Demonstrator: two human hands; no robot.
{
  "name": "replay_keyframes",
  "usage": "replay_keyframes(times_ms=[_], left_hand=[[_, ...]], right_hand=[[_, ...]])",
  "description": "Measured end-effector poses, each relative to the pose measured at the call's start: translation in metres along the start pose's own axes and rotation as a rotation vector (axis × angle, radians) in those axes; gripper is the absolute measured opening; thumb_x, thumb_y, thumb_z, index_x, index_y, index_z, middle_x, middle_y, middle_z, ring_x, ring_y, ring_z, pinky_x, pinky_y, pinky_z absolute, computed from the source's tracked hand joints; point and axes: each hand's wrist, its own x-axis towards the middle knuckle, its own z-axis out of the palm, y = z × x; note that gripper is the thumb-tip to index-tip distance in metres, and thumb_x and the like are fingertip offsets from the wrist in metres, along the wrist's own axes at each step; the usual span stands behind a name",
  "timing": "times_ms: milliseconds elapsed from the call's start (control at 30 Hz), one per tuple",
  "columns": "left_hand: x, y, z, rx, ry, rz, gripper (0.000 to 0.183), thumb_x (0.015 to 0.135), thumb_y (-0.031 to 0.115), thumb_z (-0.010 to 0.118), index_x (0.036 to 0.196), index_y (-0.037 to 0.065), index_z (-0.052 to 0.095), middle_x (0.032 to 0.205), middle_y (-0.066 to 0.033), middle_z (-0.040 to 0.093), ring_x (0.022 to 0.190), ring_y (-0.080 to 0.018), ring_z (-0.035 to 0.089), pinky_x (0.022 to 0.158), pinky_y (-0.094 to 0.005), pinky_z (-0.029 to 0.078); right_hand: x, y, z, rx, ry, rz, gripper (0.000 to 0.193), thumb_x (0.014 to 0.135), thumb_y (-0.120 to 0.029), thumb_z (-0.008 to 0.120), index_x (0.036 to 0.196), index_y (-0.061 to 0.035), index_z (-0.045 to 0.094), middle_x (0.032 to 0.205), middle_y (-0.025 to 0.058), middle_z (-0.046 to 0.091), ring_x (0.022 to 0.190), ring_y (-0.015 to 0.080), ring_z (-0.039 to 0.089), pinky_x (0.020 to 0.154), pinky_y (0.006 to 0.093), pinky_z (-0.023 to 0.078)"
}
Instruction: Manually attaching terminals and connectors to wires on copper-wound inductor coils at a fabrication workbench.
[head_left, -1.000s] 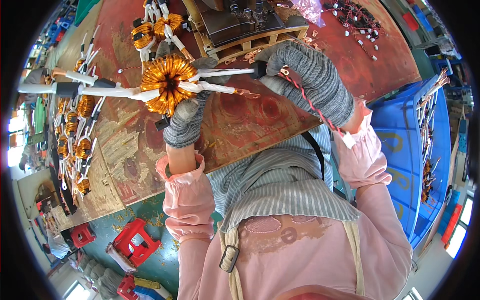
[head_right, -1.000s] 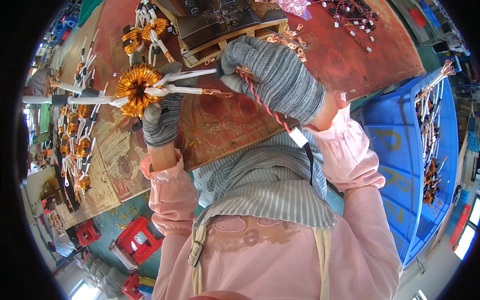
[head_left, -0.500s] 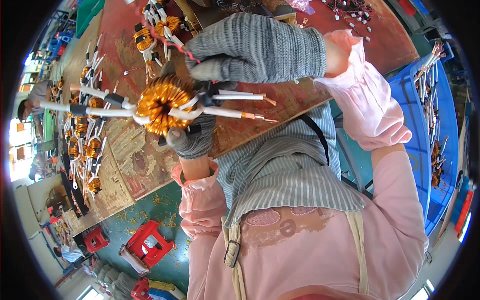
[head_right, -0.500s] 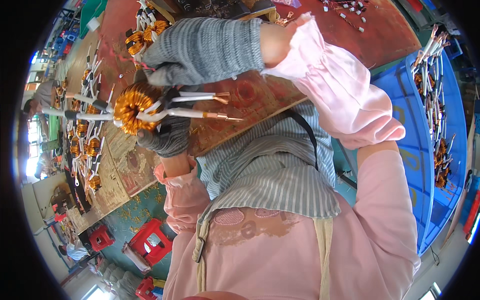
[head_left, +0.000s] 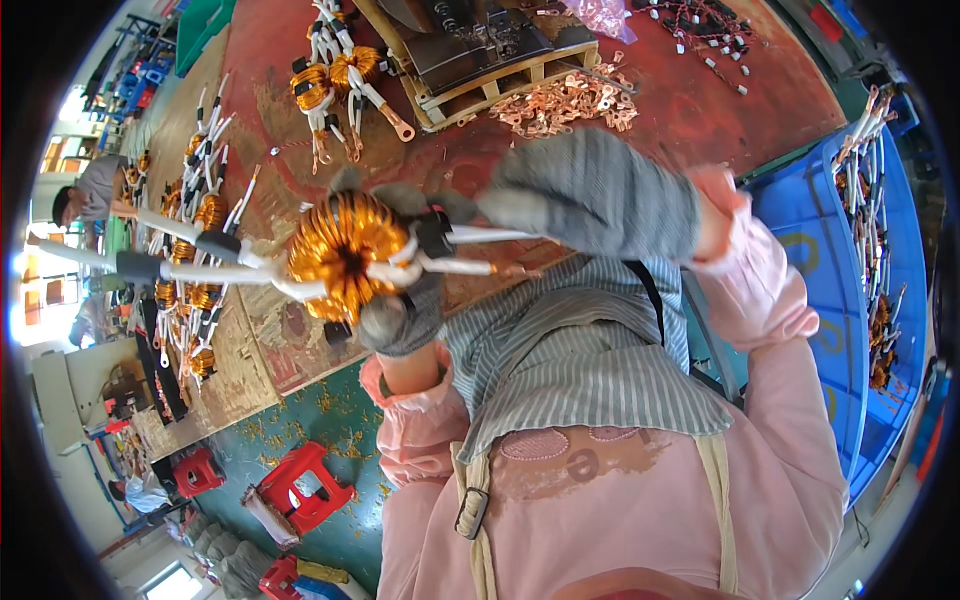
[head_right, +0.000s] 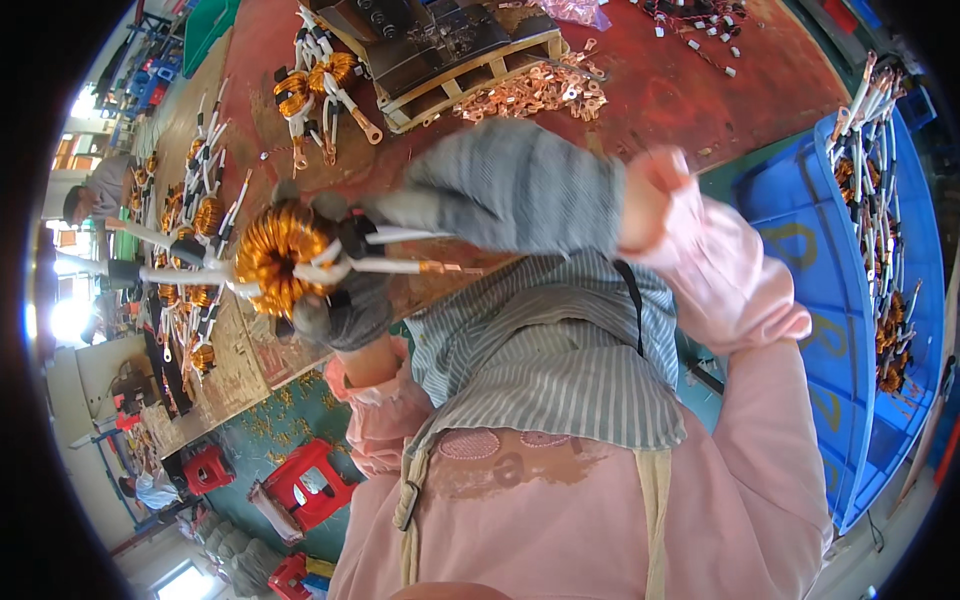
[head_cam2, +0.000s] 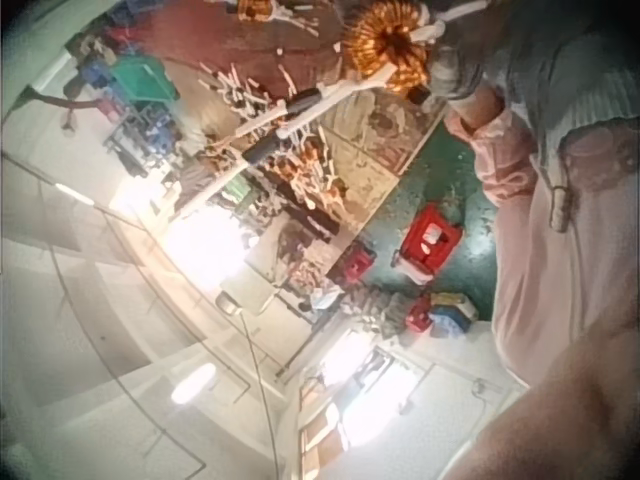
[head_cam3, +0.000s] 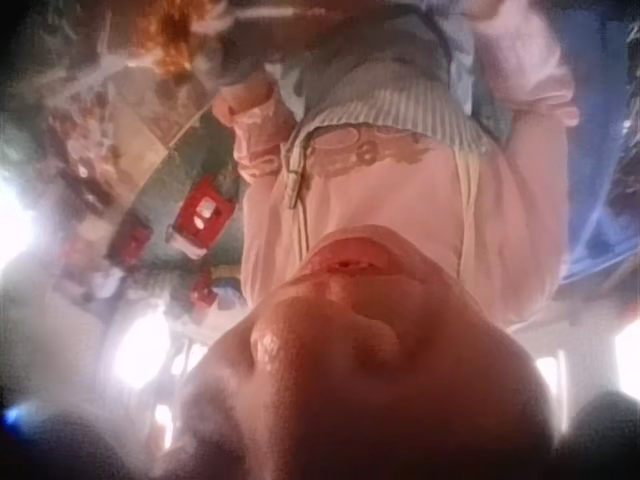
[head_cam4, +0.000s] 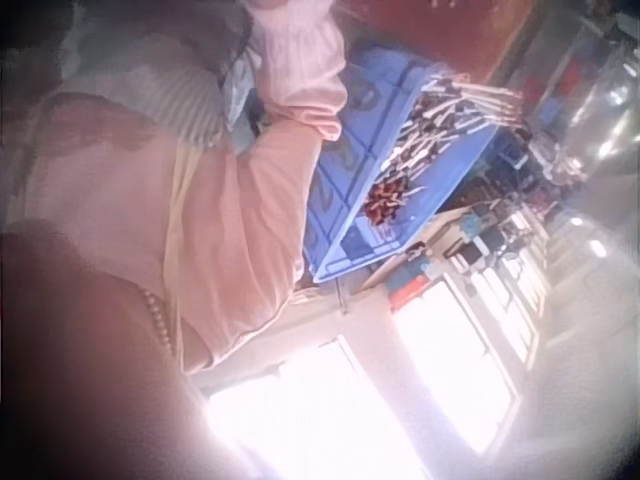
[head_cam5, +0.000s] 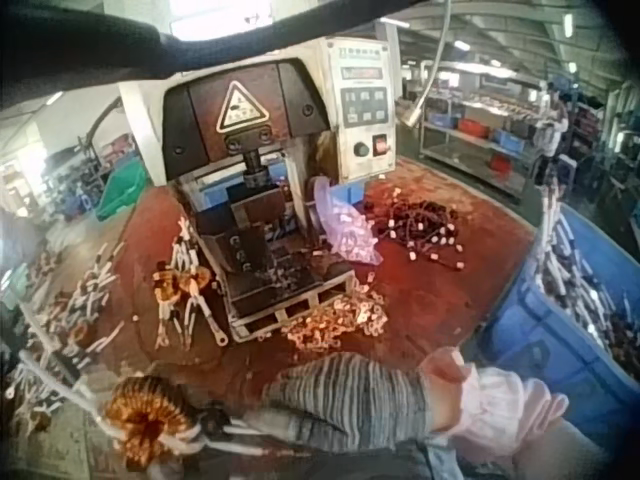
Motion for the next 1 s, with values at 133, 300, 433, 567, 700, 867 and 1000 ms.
replay_keyframes(times_ms=[133,300,433,567,700,867,1000], left_hand=[[0.027,0.003,0.115,-0.505,-0.333,0.151,0.055,0.065,0.027,0.064,0.109,0.000,0.043,0.102,-0.0124,0.050,0.095,-0.0265,0.048,0.088,-0.0398,0.036],[0.034,-0.003,0.120,-0.269,0.098,0.231,0.051,0.067,0.023,0.062,0.109,0.003,0.043,0.097,-0.0117,0.053,0.088,-0.0267,0.052,0.077,-0.0416,0.043],[0.048,0.000,0.116,-0.384,-0.176,0.186,0.062,0.063,0.017,0.066,0.115,0.003,0.036,0.105,-0.0093,0.047,0.091,-0.0251,0.049,0.078,-0.0388,0.042],[0.075,-0.006,0.049,-0.229,-0.261,0.227,0.064,0.067,0.029,0.062,0.117,0.003,0.033,0.107,-0.0095,0.046,0.092,-0.0237,0.048,0.079,-0.0393,0.040],[0.112,0.018,0.047,-0.222,-0.272,0.259,0.064,0.067,0.040,0.060,0.113,0.001,0.038,0.095,-0.0108,0.051,0.085,-0.0227,0.051,0.077,-0.0390,0.041],[0.147,0.017,0.079,-0.553,-0.407,0.204,0.064,0.057,0.039,0.065,0.107,0.004,0.047,0.098,-0.0139,0.053,0.089,-0.0250,0.050,0.083,-0.0392,0.039],[0.148,0.002,0.079,-0.542,-0.445,0.088,0.065,0.054,0.035,0.067,0.108,0.005,0.047,0.102,-0.0148,0.051,0.095,-0.0281,0.048,0.087,-0.0430,0.035]], right_hand=[[-0.016,-0.013,0.019,-0.355,0.093,0.136,0.020,0.071,-0.020,0.056,0.083,-0.0037,0.056,0.074,0.0071,0.053,0.065,0.0243,0.054,0.051,0.0320,0.045],[-0.020,-0.009,0.012,-0.764,-0.038,0.098,0.014,0.071,-0.014,0.055,0.082,-0.0054,0.056,0.075,0.0061,0.053,0.066,0.0194,0.054,0.049,0.0300,0.044],[-0.021,-0.002,0.005,-0.594,-0.271,0.115,0.014,0.073,-0.015,0.054,0.083,-0.0050,0.055,0.076,0.0058,0.053,0.066,0.0191,0.054,0.050,0.0302,0.045],[-0.021,0.030,0.000,-0.140,0.011,-0.049,0.016,0.074,-0.012,0.050,0.087,-0.0052,0.056,0.075,0.0081,0.055,0.066,0.0215,0.056,0.056,0.0291,0.046],[-0.025,0.046,-0.022,0.204,0.153,0.361,0.015,0.078,-0.015,0.053,0.086,-0.0032,0.058,0.073,0.0101,0.059,0.068,0.0242,0.058,0.059,0.0307,0.046],[-0.019,0.108,0.019,-0.515,0.046,0.306,0.019,0.078,-0.022,0.051,0.087,-0.0058,0.056,0.083,0.0104,0.054,0.074,0.0269,0.053,0.060,0.0339,0.045],[-0.009,0.111,0.033,-0.720,-0.181,0.430,0.024,0.076,-0.023,0.049,0.093,-0.0081,0.056,0.091,0.0098,0.052,0.087,0.0245,0.051,0.066,0.0347,0.046]])
